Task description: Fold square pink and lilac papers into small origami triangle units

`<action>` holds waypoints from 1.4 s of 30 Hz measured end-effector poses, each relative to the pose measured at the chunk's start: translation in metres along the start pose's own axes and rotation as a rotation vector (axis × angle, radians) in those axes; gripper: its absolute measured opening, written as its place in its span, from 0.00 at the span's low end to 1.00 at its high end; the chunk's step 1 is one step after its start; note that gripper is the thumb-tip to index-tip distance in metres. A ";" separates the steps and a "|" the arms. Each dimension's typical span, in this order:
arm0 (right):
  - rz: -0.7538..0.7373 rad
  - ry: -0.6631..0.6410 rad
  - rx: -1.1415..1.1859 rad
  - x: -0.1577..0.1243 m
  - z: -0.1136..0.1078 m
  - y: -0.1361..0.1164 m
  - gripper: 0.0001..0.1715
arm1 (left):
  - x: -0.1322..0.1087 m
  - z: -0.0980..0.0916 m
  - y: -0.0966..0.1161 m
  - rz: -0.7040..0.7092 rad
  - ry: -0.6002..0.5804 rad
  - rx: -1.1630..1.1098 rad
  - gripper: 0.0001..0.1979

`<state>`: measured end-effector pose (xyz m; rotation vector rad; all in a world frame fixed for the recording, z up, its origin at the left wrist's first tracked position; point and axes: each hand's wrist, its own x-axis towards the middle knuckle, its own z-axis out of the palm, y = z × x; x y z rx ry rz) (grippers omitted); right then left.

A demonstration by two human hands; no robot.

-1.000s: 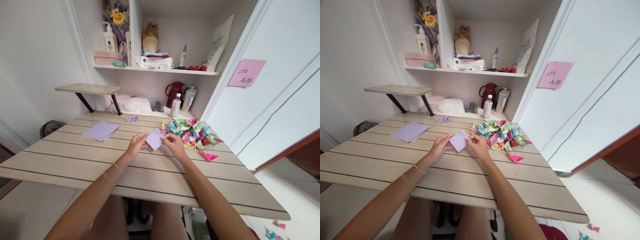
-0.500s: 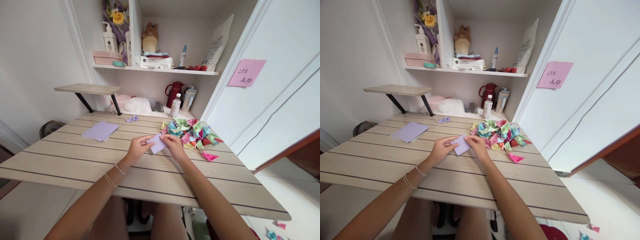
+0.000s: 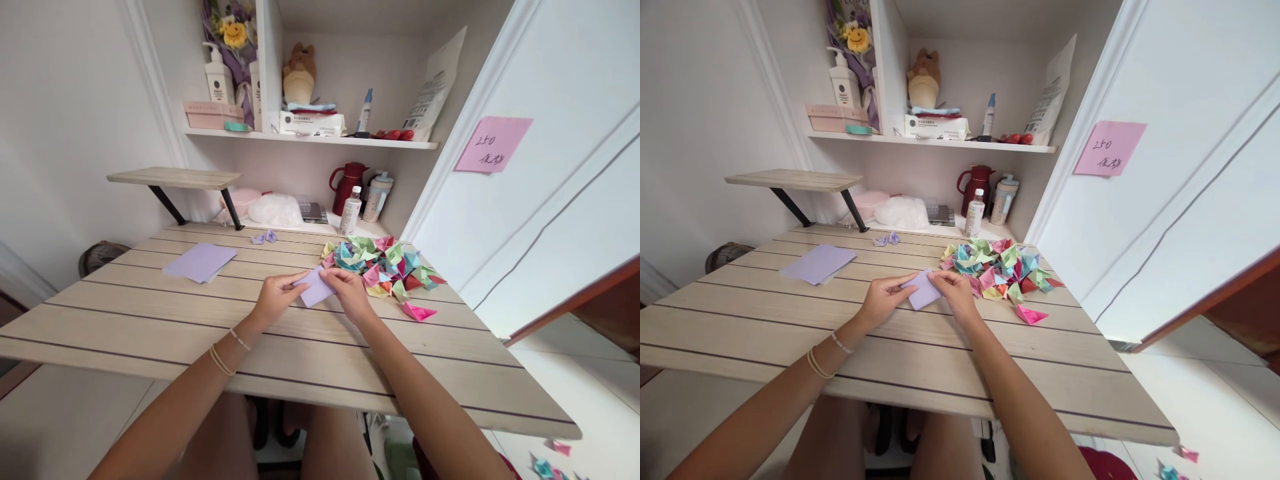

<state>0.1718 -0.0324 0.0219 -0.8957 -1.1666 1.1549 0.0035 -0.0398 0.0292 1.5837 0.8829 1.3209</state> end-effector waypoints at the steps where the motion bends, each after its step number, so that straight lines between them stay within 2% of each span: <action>1: -0.005 0.004 -0.011 0.000 0.000 0.000 0.14 | 0.000 0.000 0.001 0.016 -0.002 0.018 0.17; 4: -0.020 -0.014 -0.068 -0.002 -0.001 -0.002 0.14 | 0.001 -0.002 0.000 0.033 -0.001 0.060 0.12; 10: 0.023 -0.161 -0.155 -0.005 -0.001 -0.004 0.13 | 0.006 -0.005 -0.008 -0.131 -0.066 -0.044 0.13; 12: 0.039 -0.149 -0.138 -0.005 0.000 -0.004 0.14 | 0.007 -0.006 -0.010 -0.166 -0.057 -0.069 0.13; 16: 0.080 -0.097 -0.041 -0.003 0.001 -0.002 0.17 | 0.010 -0.009 -0.012 -0.212 0.031 -0.143 0.14; 21: 0.161 -0.044 0.040 0.000 0.000 0.001 0.17 | 0.013 -0.011 -0.016 -0.203 0.091 -0.144 0.14; 32: 0.098 0.011 -0.028 0.002 0.001 0.002 0.15 | 0.017 -0.017 -0.021 -0.123 0.114 -0.054 0.11; 38: 0.058 0.014 0.013 0.007 0.002 0.011 0.16 | 0.020 -0.019 -0.021 -0.180 0.122 -0.049 0.11; 42: 0.100 -0.029 0.063 0.008 0.006 0.023 0.17 | 0.024 -0.023 -0.028 -0.231 0.198 -0.049 0.14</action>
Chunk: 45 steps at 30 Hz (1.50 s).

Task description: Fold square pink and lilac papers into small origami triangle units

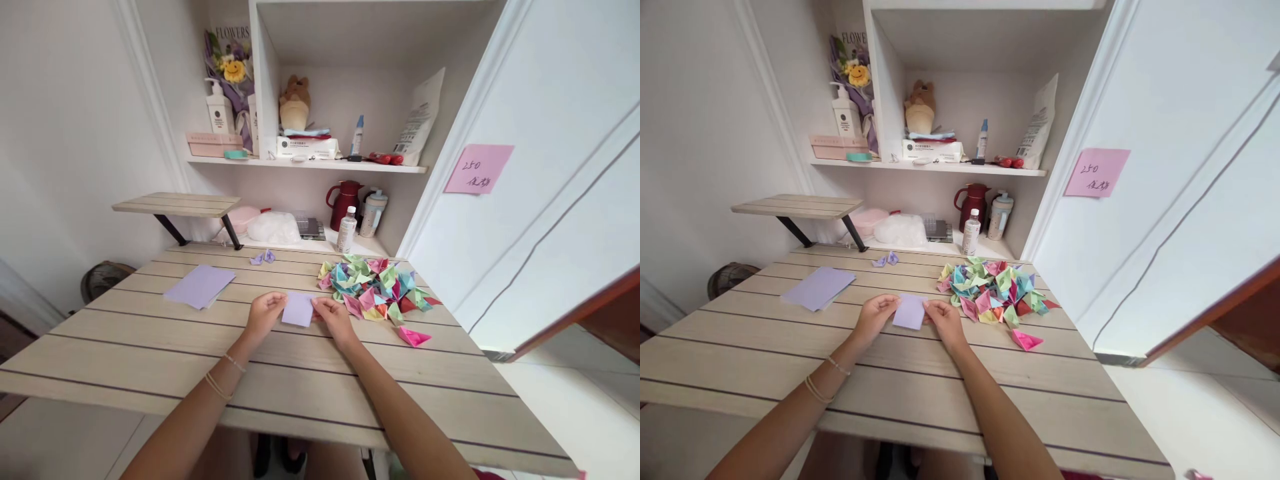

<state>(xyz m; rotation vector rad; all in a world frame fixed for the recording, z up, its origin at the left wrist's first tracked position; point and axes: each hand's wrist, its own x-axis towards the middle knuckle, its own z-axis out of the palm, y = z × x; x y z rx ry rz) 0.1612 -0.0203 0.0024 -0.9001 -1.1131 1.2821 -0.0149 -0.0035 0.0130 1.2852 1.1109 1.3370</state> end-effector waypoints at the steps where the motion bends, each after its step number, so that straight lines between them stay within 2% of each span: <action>1: 0.000 -0.003 -0.016 0.001 0.001 0.003 0.17 | 0.001 -0.001 -0.002 -0.017 0.018 -0.013 0.15; 3: -0.027 0.016 -0.087 0.002 0.001 0.008 0.17 | 0.003 0.000 -0.006 -0.055 0.013 -0.049 0.16; 7: -0.130 0.137 -0.300 0.004 -0.002 0.014 0.17 | 0.004 0.003 -0.013 -0.132 -0.049 -0.107 0.16; 12: -0.214 0.243 -0.636 0.009 -0.003 0.019 0.18 | 0.017 0.003 -0.016 -0.159 -0.238 -0.096 0.16; 15: -0.215 0.278 -0.724 0.014 0.001 0.022 0.18 | 0.030 0.000 -0.014 -0.192 -0.293 -0.049 0.15; 19: -0.194 0.261 -0.726 0.023 0.006 0.023 0.18 | 0.040 -0.003 -0.014 -0.200 -0.305 -0.042 0.14; 28: -0.134 0.162 -0.623 0.030 0.004 0.021 0.18 | 0.044 -0.003 -0.016 -0.240 -0.296 -0.039 0.15; 37: -0.109 0.202 -0.561 0.031 0.003 0.022 0.23 | 0.043 0.001 -0.018 -0.244 -0.285 -0.083 0.14; 45: -0.115 0.240 -0.460 0.027 0.005 0.017 0.26 | 0.039 0.002 -0.011 -0.220 -0.216 -0.157 0.14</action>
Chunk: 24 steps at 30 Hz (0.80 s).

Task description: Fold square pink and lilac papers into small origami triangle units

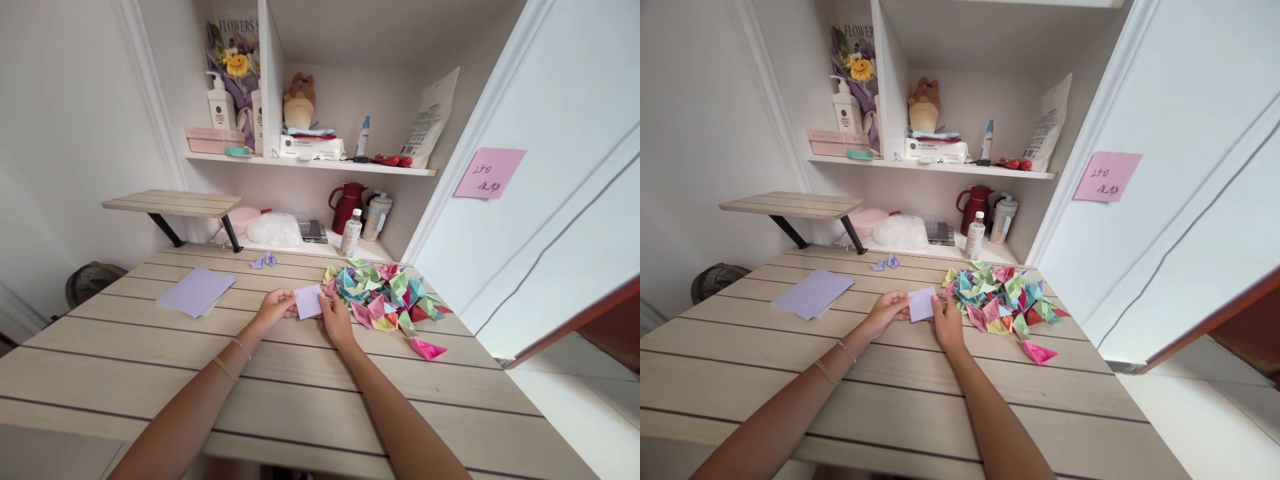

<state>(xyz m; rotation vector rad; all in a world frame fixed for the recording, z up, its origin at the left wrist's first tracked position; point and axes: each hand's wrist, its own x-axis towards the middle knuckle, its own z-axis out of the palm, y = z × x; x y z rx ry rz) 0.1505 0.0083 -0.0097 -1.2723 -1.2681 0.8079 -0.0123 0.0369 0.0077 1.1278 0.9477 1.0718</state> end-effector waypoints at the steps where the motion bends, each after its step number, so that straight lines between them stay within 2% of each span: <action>1: -0.006 0.000 0.020 0.000 0.000 0.000 0.25 | -0.001 0.000 0.001 0.011 0.005 -0.014 0.14; 5: -0.019 -0.051 0.082 0.003 -0.003 0.004 0.24 | -0.003 0.002 0.004 0.037 0.021 -0.025 0.14; 9: 0.036 -0.181 0.157 0.003 -0.004 0.008 0.24 | -0.005 0.003 0.007 0.053 0.017 0.036 0.17; 11: 0.027 -0.217 0.123 0.002 -0.004 0.006 0.24 | -0.005 0.002 0.007 0.071 0.021 0.064 0.18; 15: -0.183 -0.118 -0.100 -0.003 -0.005 -0.002 0.30 | -0.004 -0.001 0.003 0.112 0.052 0.036 0.17; 18: -0.337 -0.166 -0.179 -0.007 -0.004 -0.009 0.34 | -0.003 -0.002 0.001 0.131 0.075 -0.001 0.17; 21: -0.391 -0.228 -0.219 -0.009 -0.002 -0.012 0.37 | -0.003 0.000 0.002 0.122 0.061 -0.041 0.19; 24: -0.378 -0.219 -0.209 -0.010 0.000 -0.011 0.38 | -0.004 0.002 0.005 0.072 0.010 -0.080 0.19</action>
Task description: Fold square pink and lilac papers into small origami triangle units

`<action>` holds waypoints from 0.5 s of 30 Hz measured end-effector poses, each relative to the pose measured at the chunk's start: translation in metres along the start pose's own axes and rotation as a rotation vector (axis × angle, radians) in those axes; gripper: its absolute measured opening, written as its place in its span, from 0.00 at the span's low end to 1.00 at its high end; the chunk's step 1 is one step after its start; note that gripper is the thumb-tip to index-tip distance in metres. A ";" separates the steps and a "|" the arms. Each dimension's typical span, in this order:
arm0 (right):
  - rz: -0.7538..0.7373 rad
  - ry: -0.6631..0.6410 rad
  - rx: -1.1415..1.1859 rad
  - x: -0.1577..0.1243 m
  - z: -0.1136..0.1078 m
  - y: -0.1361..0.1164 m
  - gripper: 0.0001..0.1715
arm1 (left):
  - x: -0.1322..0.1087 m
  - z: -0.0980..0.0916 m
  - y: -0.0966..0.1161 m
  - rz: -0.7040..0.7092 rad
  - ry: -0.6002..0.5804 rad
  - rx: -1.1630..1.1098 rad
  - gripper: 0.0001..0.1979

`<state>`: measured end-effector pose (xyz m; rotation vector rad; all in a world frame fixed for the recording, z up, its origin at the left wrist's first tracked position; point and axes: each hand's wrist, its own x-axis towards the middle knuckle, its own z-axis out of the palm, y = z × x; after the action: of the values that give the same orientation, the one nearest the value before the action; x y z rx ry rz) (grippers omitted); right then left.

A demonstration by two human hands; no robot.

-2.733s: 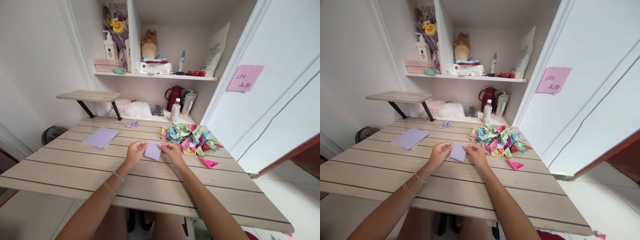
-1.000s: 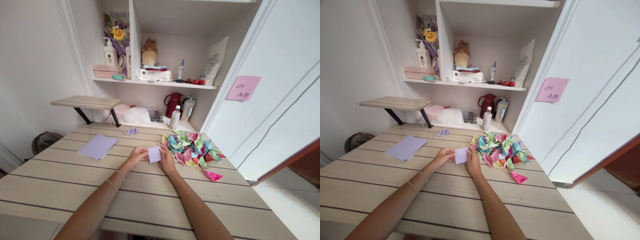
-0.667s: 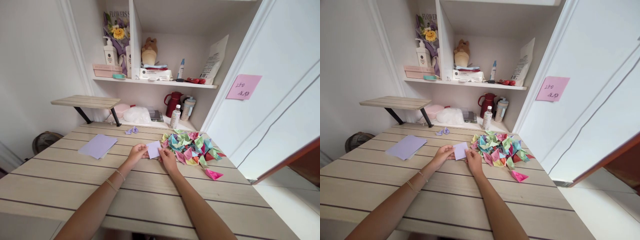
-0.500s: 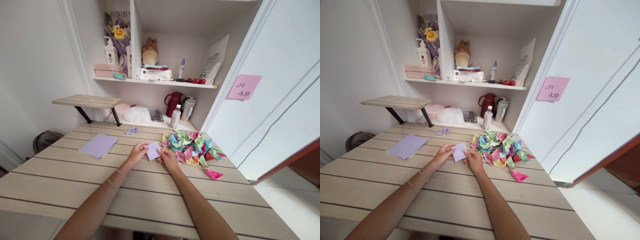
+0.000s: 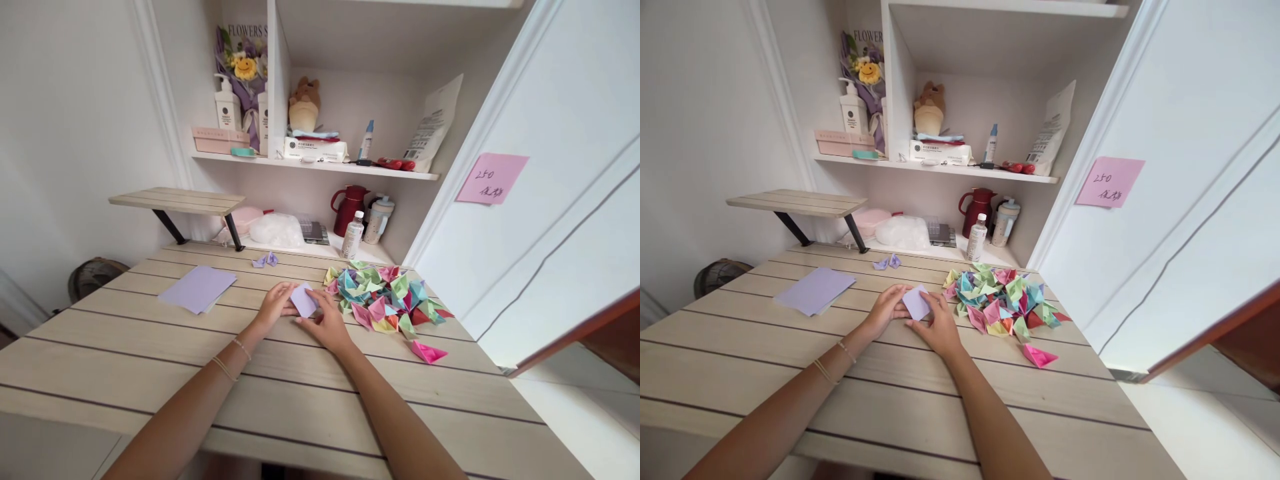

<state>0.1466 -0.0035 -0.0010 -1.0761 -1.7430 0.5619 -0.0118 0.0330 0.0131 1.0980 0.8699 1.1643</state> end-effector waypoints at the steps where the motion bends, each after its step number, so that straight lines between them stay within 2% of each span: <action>1: 0.009 0.004 0.026 0.000 0.000 0.001 0.37 | 0.000 0.001 0.000 -0.015 -0.010 -0.008 0.20; 8: 0.111 -0.034 0.305 0.003 -0.003 0.008 0.32 | -0.002 -0.001 0.002 -0.045 -0.066 0.037 0.24; 11: 0.167 -0.011 0.422 0.005 -0.002 0.013 0.27 | -0.002 -0.003 0.001 -0.033 -0.112 0.061 0.25; 13: 0.234 0.005 0.489 0.006 0.000 0.015 0.22 | -0.001 -0.003 -0.001 -0.014 -0.130 0.109 0.24; 15: 0.277 0.003 0.537 0.007 0.002 0.016 0.22 | 0.000 -0.003 -0.004 0.000 -0.135 0.173 0.19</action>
<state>0.1507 0.0107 -0.0110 -0.9261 -1.3295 1.1259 -0.0138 0.0337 0.0084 1.3020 0.8771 1.0161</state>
